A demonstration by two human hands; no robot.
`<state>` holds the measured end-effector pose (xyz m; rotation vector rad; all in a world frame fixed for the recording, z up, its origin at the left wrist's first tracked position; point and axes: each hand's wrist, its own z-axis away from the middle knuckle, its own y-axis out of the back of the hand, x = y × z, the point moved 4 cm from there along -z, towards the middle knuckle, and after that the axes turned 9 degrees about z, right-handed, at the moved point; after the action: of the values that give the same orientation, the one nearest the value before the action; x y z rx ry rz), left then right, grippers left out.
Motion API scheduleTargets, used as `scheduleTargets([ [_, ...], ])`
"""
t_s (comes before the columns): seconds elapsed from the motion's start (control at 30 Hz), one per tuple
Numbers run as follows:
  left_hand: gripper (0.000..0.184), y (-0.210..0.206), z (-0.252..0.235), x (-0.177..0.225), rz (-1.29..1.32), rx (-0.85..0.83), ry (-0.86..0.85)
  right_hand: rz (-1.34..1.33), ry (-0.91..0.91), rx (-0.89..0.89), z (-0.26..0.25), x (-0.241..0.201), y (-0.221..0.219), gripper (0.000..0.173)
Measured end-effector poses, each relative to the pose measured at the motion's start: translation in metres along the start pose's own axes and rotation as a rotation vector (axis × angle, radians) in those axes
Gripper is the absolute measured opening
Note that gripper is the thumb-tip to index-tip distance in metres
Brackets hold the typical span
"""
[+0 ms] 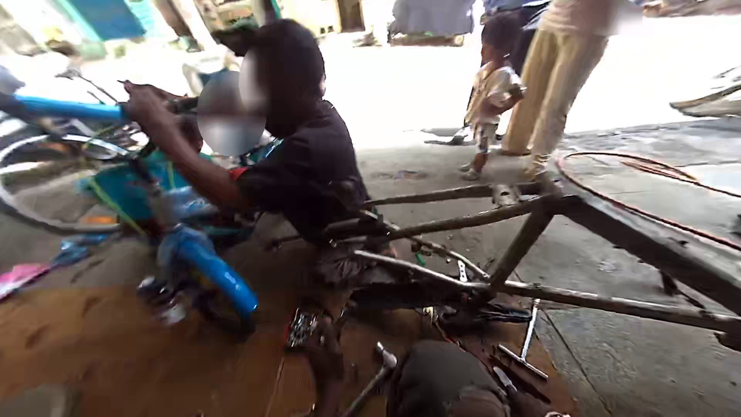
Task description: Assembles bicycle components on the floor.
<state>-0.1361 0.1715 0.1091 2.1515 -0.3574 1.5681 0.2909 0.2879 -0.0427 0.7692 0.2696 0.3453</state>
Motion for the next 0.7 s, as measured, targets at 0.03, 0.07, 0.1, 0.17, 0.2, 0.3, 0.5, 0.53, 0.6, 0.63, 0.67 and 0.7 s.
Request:
scheduleTargets([
  [0.03, 0.045, 0.001, 0.003, -0.001, -0.015, 0.014, 0.014, -0.052, 0.031, -0.048, 0.015, -0.013, 0.018, 0.053],
  [0.07, 0.045, 0.000, 0.004, -0.001, 0.004, 0.011, 0.023, -0.117, 0.088, -0.041, 0.023, -0.023, 0.033, 0.049],
  [0.1, 0.045, -0.001, 0.004, -0.001, 0.024, 0.007, 0.023, -0.206, 0.178, 0.019, 0.025, -0.029, 0.046, 0.045],
  [0.17, 0.045, -0.004, 0.009, 0.000, 0.036, -0.002, 0.030, -0.362, 0.353, 0.120, 0.041, -0.047, 0.074, 0.047],
  [0.2, 0.044, -0.005, 0.014, -0.001, 0.034, -0.006, 0.038, -0.410, 0.410, 0.136, 0.055, -0.059, 0.088, 0.053],
  [0.3, 0.046, -0.009, 0.021, 0.001, 0.017, 0.031, 0.010, -0.484, 0.464, 0.084, 0.099, -0.104, 0.115, 0.037],
  [0.5, 0.055, -0.015, 0.021, -0.004, 0.027, 0.071, -0.063, -0.622, 0.522, 0.013, 0.126, -0.157, 0.114, 0.024],
  [0.53, 0.054, -0.014, 0.021, -0.005, 0.035, 0.074, -0.062, -0.604, 0.542, -0.002, 0.128, -0.163, 0.118, 0.024],
  [0.6, 0.054, -0.012, 0.020, -0.007, 0.059, 0.075, -0.068, -0.573, 0.579, -0.025, 0.133, -0.180, 0.133, 0.026],
  [0.63, 0.054, -0.011, 0.018, -0.009, 0.070, 0.080, -0.070, -0.572, 0.605, -0.033, 0.137, -0.189, 0.142, 0.025],
  [0.67, 0.054, -0.010, 0.018, -0.011, 0.073, 0.083, -0.069, -0.587, 0.631, -0.044, 0.141, -0.198, 0.151, 0.025],
  [0.7, 0.054, -0.009, 0.017, -0.011, 0.072, 0.083, -0.070, -0.605, 0.653, -0.043, 0.141, -0.203, 0.156, 0.027],
])
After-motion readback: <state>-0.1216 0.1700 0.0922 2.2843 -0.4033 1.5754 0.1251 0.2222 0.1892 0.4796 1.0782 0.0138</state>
